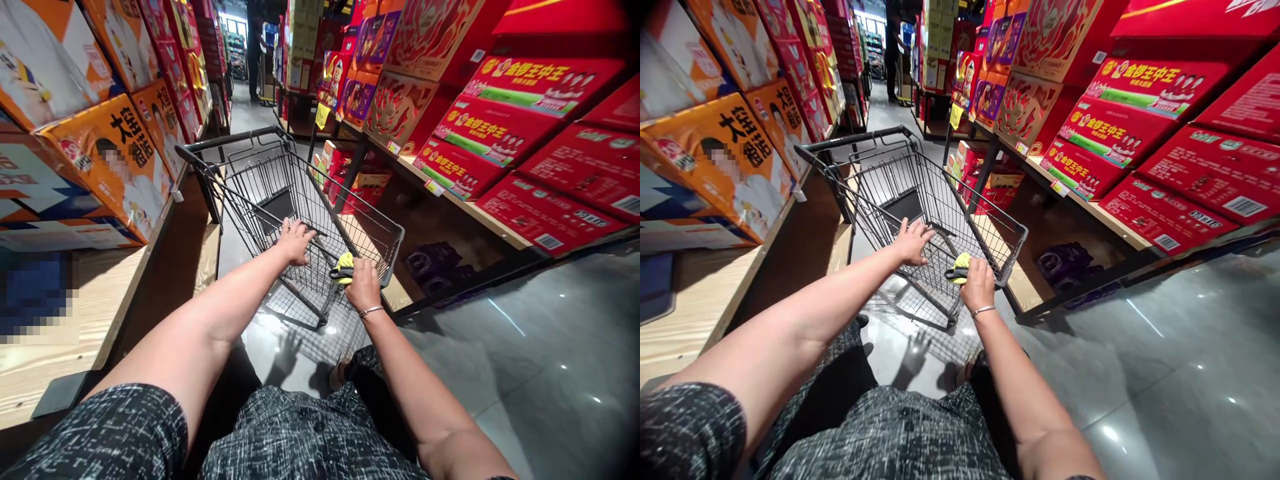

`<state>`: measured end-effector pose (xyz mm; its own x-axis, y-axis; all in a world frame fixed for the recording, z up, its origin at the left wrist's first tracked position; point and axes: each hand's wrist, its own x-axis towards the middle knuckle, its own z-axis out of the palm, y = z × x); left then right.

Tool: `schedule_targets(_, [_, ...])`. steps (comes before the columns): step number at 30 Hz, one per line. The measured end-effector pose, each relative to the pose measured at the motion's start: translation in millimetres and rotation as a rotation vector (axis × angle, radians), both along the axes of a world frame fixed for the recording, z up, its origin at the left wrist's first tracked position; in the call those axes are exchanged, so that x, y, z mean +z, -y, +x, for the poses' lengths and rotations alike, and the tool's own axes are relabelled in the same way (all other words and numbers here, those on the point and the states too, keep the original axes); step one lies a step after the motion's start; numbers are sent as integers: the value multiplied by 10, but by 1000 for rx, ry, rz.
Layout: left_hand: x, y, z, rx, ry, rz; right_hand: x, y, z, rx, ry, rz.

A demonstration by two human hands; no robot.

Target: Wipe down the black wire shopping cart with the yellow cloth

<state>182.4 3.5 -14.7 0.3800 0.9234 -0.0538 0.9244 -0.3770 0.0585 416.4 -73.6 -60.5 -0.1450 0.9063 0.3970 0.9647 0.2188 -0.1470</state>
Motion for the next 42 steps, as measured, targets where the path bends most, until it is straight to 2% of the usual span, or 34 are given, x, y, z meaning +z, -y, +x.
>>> schedule_targets(2, [-46, 178, 197, -168, 28, -12, 4, 90, -62, 79, -34, -4])
schedule_targets(4, [-103, 332, 357, -267, 61, -1, 34, 141, -64, 164, -103, 1])
schedule_targets(7, [-164, 414, 425, -259, 83, 2, 90, 188, -1, 232, -138, 91])
schedule_targets(10, [-165, 334, 344, -239, 69, -17, 28, 278, 47, 256, 19, 202])
schedule_targets(12, [-146, 264, 292, -226, 84, -24, -148, 374, 44, 293, 166, 181])
schedule_targets(15, [-127, 207, 279, -171, 149, -30, -561, 541, 1, 339, 345, 14])
schedule_targets(17, [-132, 192, 293, -131, 186, -26, -805, 644, -41, 335, 398, -85])
schedule_targets(19, [-141, 172, 299, -107, 210, -21, -902, 726, -84, 350, 376, -84])
schedule_targets(21, [-143, 145, 288, -102, 226, -24, -807, 770, -110, 413, 298, 16])
schedule_targets(23, [-131, 124, 270, -89, 240, -47, -562, 764, -95, 452, 193, 141])
schedule_targets(26, [-117, 152, 274, -59, 249, -75, -163, 656, 17, 359, 33, 248])
schedule_targets(28, [-147, 220, 312, -123, 249, -46, -20, 541, 110, 298, -50, 227])
schedule_targets(30, [-221, 306, 363, -264, 256, -8, 6, 423, 182, 332, -107, 162])
schedule_targets(32, [-318, 376, 401, -373, 280, 24, -27, 328, 231, 438, -144, 105])
schedule_targets(35, [-434, 407, 402, -394, 343, 71, -48, 236, 326, 592, -169, 33])
schedule_targets(37, [-464, 390, 379, -403, 386, 83, -22, 183, 452, 641, -169, -22])
schedule_targets(39, [-466, 365, 357, -413, 421, 70, 12, 99, 650, 622, -160, -65])
schedule_targets(42, [-455, 343, 345, -405, 447, 48, 56, -138, 1064, 488, -122, -105])
